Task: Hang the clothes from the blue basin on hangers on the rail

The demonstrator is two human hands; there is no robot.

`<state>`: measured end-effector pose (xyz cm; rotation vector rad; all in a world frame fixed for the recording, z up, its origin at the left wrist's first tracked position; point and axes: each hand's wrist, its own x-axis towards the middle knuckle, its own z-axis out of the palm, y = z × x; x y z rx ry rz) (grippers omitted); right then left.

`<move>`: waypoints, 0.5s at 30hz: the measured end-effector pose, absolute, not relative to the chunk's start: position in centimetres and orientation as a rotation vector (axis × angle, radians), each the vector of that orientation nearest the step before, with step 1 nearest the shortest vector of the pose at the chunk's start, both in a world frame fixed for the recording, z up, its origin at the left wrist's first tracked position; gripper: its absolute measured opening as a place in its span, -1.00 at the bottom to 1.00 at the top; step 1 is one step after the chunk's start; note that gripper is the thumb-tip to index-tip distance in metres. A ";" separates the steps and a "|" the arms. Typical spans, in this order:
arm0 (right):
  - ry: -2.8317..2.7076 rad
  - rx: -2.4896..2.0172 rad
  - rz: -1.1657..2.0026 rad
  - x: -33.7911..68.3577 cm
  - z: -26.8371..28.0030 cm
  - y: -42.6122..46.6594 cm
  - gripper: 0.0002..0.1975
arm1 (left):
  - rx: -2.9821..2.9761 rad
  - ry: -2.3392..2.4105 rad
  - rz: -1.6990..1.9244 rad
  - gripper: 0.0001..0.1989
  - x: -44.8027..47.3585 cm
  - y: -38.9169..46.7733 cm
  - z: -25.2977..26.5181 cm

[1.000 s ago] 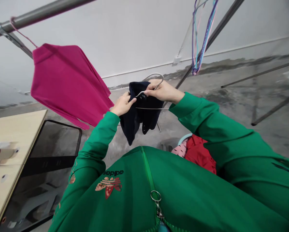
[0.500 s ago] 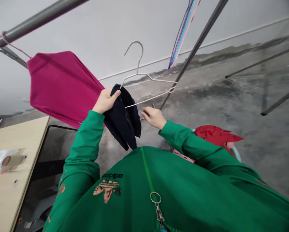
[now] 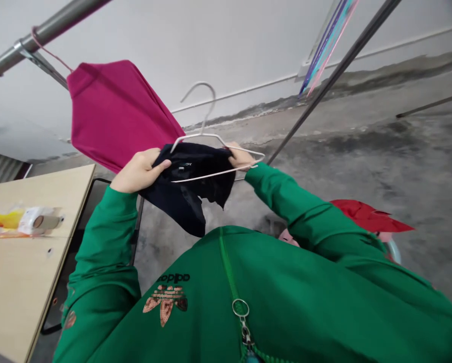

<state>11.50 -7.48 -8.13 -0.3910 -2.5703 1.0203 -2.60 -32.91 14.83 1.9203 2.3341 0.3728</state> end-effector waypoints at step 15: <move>-2.665 -0.538 0.417 14.5 1.2 -6.1 -0.72 | 1.691 2.933 -0.546 -0.61 -3.0 -33.2 11.9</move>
